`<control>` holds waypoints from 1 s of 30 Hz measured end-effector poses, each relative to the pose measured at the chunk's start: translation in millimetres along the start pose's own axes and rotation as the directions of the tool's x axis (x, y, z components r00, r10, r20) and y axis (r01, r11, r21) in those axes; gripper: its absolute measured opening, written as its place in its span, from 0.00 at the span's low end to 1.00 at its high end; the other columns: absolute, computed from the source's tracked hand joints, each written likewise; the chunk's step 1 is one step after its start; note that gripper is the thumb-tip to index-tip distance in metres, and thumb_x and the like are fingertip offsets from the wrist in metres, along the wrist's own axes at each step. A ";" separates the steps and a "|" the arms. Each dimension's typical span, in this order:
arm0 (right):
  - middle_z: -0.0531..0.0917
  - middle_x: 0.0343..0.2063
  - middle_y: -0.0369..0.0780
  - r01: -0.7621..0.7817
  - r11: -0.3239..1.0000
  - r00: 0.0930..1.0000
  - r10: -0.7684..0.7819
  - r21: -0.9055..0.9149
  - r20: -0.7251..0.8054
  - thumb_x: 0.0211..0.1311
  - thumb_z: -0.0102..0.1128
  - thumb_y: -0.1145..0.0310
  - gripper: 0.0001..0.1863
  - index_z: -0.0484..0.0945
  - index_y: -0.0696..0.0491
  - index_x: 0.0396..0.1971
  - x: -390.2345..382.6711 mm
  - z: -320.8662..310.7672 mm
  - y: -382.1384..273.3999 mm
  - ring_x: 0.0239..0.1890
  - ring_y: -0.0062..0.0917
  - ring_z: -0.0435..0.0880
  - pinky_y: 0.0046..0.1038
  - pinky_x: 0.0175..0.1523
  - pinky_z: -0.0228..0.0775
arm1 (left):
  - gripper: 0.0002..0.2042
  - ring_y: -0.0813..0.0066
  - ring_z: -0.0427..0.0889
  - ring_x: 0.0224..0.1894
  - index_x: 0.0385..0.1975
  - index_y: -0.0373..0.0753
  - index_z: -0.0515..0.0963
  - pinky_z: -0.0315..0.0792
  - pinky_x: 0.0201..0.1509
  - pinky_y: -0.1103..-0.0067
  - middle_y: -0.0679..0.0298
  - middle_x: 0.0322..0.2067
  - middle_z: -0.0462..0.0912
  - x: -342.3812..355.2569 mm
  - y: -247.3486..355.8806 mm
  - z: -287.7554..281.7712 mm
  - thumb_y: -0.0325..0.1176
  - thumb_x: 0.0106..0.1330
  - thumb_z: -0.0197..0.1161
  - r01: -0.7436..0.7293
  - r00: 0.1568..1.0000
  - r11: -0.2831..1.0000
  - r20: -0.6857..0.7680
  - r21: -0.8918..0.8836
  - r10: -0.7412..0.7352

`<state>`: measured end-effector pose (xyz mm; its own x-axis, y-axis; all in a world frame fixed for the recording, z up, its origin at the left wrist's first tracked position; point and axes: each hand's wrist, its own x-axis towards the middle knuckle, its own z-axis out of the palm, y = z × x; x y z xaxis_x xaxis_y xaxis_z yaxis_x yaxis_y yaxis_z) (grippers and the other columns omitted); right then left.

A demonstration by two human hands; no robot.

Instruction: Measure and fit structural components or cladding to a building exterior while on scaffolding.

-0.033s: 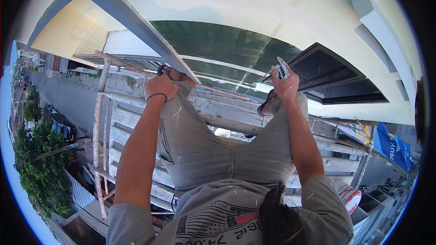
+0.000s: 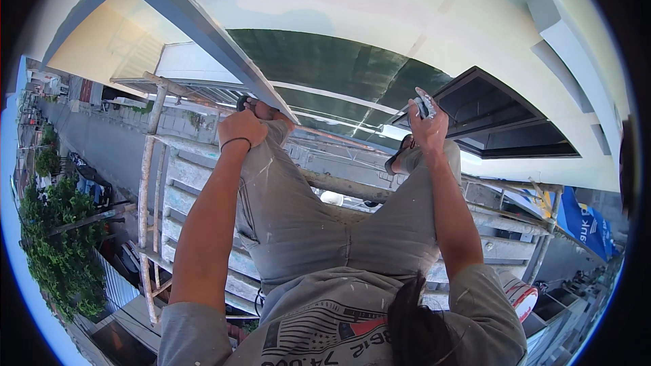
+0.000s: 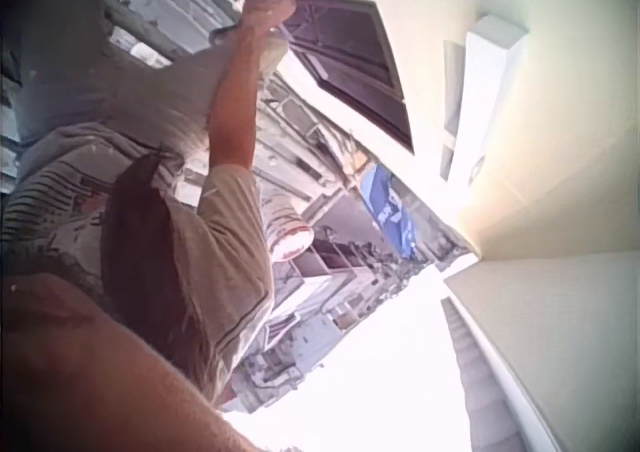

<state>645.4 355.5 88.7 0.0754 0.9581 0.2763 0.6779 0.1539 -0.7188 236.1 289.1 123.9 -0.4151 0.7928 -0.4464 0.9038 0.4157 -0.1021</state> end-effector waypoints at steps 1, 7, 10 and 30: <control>0.88 0.31 0.44 -0.054 0.995 0.999 0.054 0.081 -0.006 0.60 0.67 0.65 0.17 0.86 0.53 0.48 -0.9 1.5 -2.9 0.29 0.27 0.86 0.27 0.40 0.77 | 0.21 0.53 0.86 0.50 0.42 0.39 0.87 0.78 0.55 0.63 0.50 0.46 0.87 0.4 -3.7 1.6 0.47 0.57 0.62 0.004 1.000 1.000 -0.020 -0.017 -0.004; 0.88 0.36 0.39 -0.364 0.783 0.931 0.304 0.504 0.201 0.64 0.65 0.71 0.16 0.84 0.58 0.51 -4.1 -2.8 -13.0 0.35 0.18 0.84 0.22 0.40 0.77 | 0.20 0.53 0.86 0.50 0.41 0.38 0.87 0.78 0.55 0.63 0.50 0.45 0.87 2.1 -7.1 6.0 0.47 0.57 0.62 0.039 0.998 0.997 -0.049 -0.067 -0.043; 0.88 0.36 0.41 -0.450 0.600 0.892 0.341 0.661 0.298 0.64 0.64 0.74 0.20 0.80 0.60 0.56 -2.3 -13.2 -30.0 0.34 0.22 0.85 0.23 0.39 0.79 | 0.20 0.53 0.86 0.50 0.40 0.38 0.87 0.79 0.55 0.64 0.50 0.45 0.87 -0.8 -6.5 4.4 0.46 0.57 0.62 0.038 0.997 0.997 -0.059 -0.073 -0.042; 0.87 0.42 0.48 -0.397 0.506 0.838 -0.142 0.766 0.528 0.63 0.67 0.71 0.20 0.78 0.62 0.54 84.8 1.1 -205.7 0.41 0.29 0.88 0.32 0.46 0.86 | 0.20 0.53 0.87 0.50 0.42 0.38 0.86 0.78 0.55 0.64 0.50 0.45 0.87 -3.9 -1.9 1.0 0.45 0.57 0.62 0.047 0.996 0.995 -0.065 -0.084 -0.053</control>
<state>511.5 405.4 259.3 -0.4189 0.9080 -0.0030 -0.2471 -0.1172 -0.9619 236.1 284.8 124.9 -0.4683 0.7970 -0.3814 0.8710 0.4889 -0.0480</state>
